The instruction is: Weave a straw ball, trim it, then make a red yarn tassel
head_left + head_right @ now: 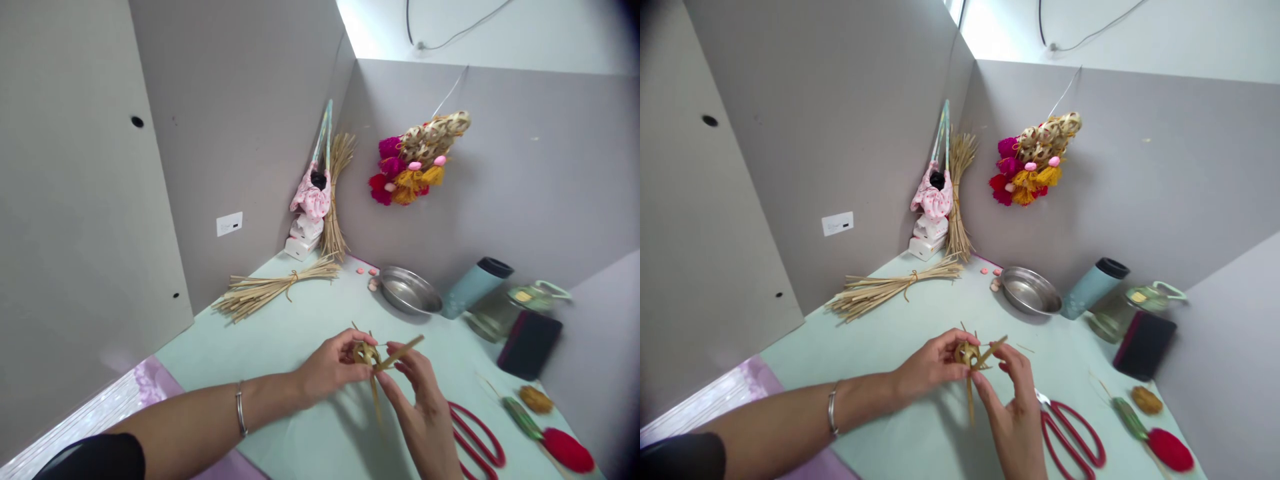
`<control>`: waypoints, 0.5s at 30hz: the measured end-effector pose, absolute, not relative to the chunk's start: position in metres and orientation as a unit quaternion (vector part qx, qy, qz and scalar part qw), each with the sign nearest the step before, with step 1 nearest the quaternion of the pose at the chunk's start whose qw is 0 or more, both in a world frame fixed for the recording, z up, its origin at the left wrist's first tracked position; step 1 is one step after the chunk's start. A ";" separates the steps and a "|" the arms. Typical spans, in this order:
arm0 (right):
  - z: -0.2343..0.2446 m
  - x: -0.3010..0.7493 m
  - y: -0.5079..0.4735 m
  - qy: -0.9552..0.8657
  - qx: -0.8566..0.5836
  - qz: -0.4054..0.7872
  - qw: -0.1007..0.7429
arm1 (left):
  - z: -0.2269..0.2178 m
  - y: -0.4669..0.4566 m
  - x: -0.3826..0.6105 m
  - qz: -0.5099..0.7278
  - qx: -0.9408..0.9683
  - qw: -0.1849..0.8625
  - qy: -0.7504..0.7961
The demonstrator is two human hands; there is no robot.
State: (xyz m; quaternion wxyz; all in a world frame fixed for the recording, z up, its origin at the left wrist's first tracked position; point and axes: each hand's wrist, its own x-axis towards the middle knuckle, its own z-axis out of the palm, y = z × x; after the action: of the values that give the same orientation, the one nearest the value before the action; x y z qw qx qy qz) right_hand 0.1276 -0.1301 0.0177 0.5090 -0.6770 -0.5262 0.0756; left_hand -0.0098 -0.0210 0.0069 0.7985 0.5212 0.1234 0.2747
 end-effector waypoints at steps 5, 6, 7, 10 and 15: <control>0.014 0.128 -0.127 -0.486 -0.686 0.112 0.530 | 0.002 -0.023 -0.010 0.282 0.582 0.754 0.118; 0.014 0.126 -0.127 -0.478 -0.689 0.129 0.530 | 0.002 -0.024 -0.010 0.283 0.591 0.746 0.119; 0.014 0.125 -0.126 -0.471 -0.691 0.147 0.528 | 0.003 -0.023 -0.011 0.282 0.599 0.740 0.119; 0.019 0.126 -0.125 -0.465 -0.695 0.181 0.518 | 0.005 -0.021 -0.011 0.283 0.621 0.721 0.119; 0.031 0.175 -0.141 -0.478 -0.749 0.145 0.435 | 0.009 -0.013 -0.013 0.322 0.610 0.711 0.136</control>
State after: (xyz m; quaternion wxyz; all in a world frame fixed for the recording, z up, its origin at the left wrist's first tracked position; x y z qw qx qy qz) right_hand 0.1749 -0.1406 0.0306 0.4351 -0.7488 -0.4783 0.1454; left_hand -0.0134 -0.0128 0.0087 0.7110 0.6099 0.1358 0.3225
